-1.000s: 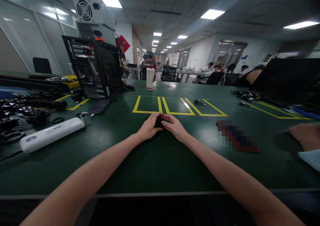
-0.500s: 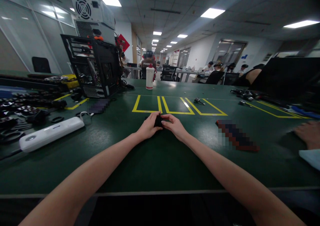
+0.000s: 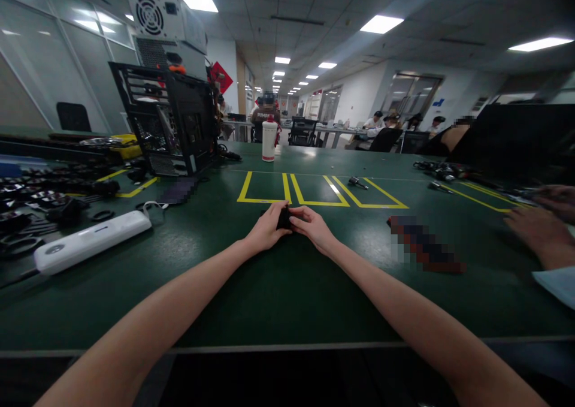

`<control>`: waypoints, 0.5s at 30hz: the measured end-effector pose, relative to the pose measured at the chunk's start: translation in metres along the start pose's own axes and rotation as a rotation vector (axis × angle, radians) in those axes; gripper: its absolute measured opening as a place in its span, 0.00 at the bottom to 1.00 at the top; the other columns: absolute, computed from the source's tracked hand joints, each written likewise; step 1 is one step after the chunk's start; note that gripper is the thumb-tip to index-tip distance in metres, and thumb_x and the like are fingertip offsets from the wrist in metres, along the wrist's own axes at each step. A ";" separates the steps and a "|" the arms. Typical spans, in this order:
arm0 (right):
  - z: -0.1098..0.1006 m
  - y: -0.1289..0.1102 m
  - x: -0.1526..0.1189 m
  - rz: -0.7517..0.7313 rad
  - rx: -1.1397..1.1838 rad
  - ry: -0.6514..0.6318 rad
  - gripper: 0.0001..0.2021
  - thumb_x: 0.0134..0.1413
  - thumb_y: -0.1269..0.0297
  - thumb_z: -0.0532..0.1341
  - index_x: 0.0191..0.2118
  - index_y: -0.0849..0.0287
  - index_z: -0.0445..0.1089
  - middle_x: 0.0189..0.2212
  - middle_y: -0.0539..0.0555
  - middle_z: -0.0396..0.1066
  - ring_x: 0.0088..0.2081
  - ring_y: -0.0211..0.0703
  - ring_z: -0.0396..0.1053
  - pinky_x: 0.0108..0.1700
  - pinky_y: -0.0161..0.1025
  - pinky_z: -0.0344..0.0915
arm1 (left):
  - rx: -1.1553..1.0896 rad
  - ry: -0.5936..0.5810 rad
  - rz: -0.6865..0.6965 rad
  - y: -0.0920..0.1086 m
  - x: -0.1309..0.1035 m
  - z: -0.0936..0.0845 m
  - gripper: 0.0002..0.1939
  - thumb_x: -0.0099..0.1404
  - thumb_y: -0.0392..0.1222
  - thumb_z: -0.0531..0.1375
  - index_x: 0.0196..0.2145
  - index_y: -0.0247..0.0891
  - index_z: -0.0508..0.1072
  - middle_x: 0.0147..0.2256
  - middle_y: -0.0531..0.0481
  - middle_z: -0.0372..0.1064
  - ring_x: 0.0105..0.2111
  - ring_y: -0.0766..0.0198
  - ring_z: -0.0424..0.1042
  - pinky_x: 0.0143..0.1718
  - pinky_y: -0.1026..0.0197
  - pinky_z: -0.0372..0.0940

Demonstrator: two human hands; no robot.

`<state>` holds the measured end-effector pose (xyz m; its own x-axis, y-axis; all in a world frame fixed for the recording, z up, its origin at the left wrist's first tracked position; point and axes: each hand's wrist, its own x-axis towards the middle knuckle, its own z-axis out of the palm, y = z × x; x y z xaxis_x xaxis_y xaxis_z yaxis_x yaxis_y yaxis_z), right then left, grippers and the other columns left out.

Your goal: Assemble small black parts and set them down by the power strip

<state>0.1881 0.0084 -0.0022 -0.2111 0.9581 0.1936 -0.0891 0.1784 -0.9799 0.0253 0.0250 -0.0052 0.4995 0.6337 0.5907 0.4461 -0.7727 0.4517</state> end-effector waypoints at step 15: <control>0.000 0.002 0.002 -0.026 0.002 -0.005 0.12 0.41 0.65 0.62 0.36 0.56 0.67 0.38 0.50 0.66 0.39 0.38 0.65 0.42 0.39 0.63 | -0.001 -0.003 -0.013 0.000 0.000 0.000 0.34 0.52 0.36 0.60 0.53 0.38 0.49 0.51 0.43 0.54 0.52 0.56 0.55 0.53 0.51 0.54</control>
<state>0.1872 0.0102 -0.0035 -0.2133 0.9521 0.2190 -0.0970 0.2024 -0.9745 0.0248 0.0252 -0.0049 0.4956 0.6437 0.5831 0.4518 -0.7644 0.4599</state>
